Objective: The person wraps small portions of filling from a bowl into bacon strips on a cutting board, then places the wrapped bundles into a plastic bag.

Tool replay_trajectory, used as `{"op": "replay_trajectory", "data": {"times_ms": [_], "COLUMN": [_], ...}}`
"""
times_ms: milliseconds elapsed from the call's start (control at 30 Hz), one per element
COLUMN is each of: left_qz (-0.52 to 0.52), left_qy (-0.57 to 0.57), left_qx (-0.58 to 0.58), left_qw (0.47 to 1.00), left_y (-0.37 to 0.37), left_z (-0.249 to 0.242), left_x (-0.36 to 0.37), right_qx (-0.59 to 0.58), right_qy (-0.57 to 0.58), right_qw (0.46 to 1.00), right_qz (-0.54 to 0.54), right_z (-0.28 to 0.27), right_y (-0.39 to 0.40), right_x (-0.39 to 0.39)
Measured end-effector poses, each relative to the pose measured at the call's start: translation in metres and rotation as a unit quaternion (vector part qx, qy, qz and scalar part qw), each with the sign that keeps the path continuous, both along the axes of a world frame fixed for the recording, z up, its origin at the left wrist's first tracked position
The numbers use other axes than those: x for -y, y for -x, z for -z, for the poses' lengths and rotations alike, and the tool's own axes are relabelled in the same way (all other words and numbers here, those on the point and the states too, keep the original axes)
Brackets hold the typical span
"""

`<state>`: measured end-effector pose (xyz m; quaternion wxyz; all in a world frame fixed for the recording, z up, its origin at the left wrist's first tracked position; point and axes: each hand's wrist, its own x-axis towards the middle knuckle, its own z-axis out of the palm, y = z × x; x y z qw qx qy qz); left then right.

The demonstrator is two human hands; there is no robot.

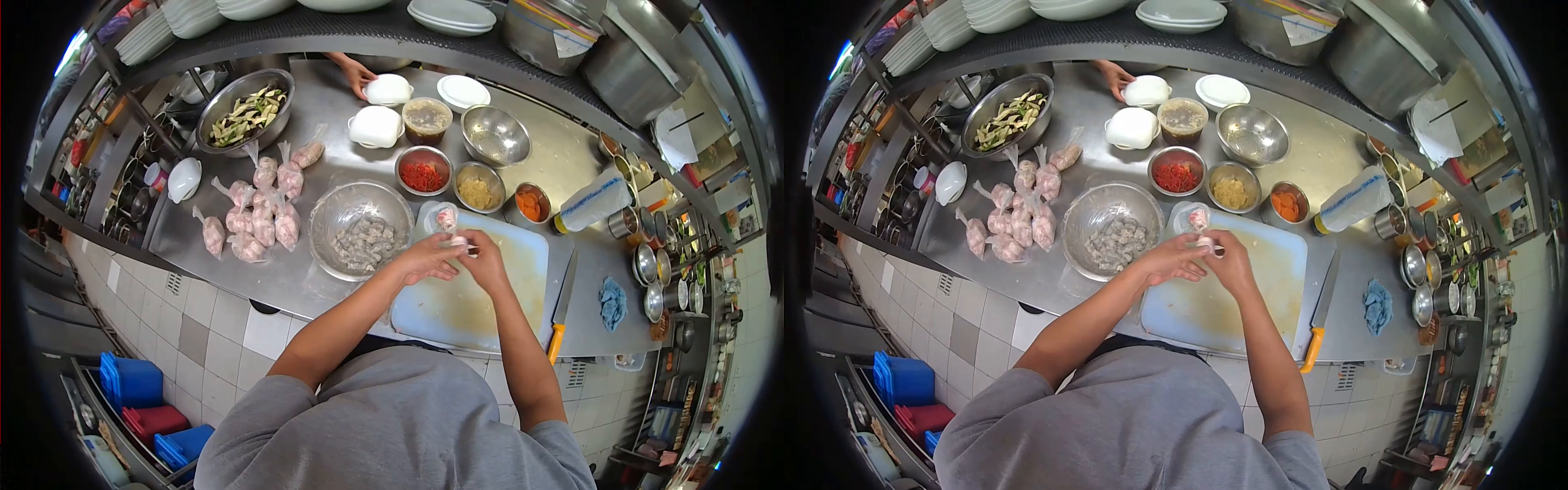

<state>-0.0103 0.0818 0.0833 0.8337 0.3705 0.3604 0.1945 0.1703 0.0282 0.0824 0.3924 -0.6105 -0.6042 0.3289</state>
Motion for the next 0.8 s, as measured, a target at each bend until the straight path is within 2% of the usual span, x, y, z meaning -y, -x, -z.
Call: {"op": "replay_trajectory", "data": {"times_ms": [33,67,100,133,167,233,267,333,400,467,500,533,600,800], "left_qz": [-0.010,-0.011,-0.062,-0.109,-0.109,-0.088,-0.088,-0.012,-0.013,-0.012,-0.009,-0.006,-0.007,0.014], "left_qy": [-0.038,-0.041,-0.307,-0.543,-0.543,-0.608,-0.608,-0.572,-0.563,-0.554,-0.558,-0.562,-0.574,-0.558], "left_qx": [-0.064,-0.062,-0.186,-0.295,-0.295,-0.374,-0.375,-0.472,-0.470,-0.469,-0.449,-0.429,-0.426,-0.457], "left_qw": [0.997,0.997,0.931,0.779,0.779,0.695,0.694,0.671,0.679,0.688,0.698,0.707,0.699,0.693], "left_y": [0.003,0.005,0.008,0.008,0.007,0.004,0.002,-0.002,-0.003,0.000,0.002,0.004,0.006,0.001], "left_z": [-0.005,-0.002,0.003,0.009,0.016,0.015,0.015,0.024,0.046,0.053,0.053,0.053,0.053,0.042], "left_x": [-0.005,-0.011,-0.017,-0.021,-0.025,-0.035,-0.039,-0.052,-0.068,-0.076,-0.077,-0.079,-0.079,-0.080], "right_qx": [-0.085,-0.083,-0.087,-0.093,-0.090,-0.069,-0.046,-0.009,0.027,0.250,0.320,0.319,0.436,0.492], "right_qy": [-0.002,-0.005,0.021,0.049,0.035,0.013,-0.010,-0.013,-0.017,-0.123,-0.144,-0.146,-0.138,-0.126], "right_qw": [0.996,0.996,0.995,0.993,0.994,0.997,0.998,1.000,0.999,0.955,0.929,0.929,0.881,0.857], "right_qz": [0.031,0.031,0.046,0.062,0.055,0.042,0.029,-0.003,-0.034,-0.105,-0.115,-0.115,-0.121,-0.083], "right_z": [0.002,0.004,0.001,-0.002,-0.001,0.005,0.007,0.018,0.023,0.023,0.022,0.020,0.022,0.043], "right_y": [-0.006,-0.014,-0.019,-0.021,-0.019,-0.008,-0.002,0.008,0.014,0.019,0.023,0.026,0.030,0.033], "right_x": [-0.007,-0.013,-0.020,-0.028,-0.036,-0.055,-0.063,-0.080,-0.090,-0.096,-0.095,-0.097,-0.103,-0.110]}}
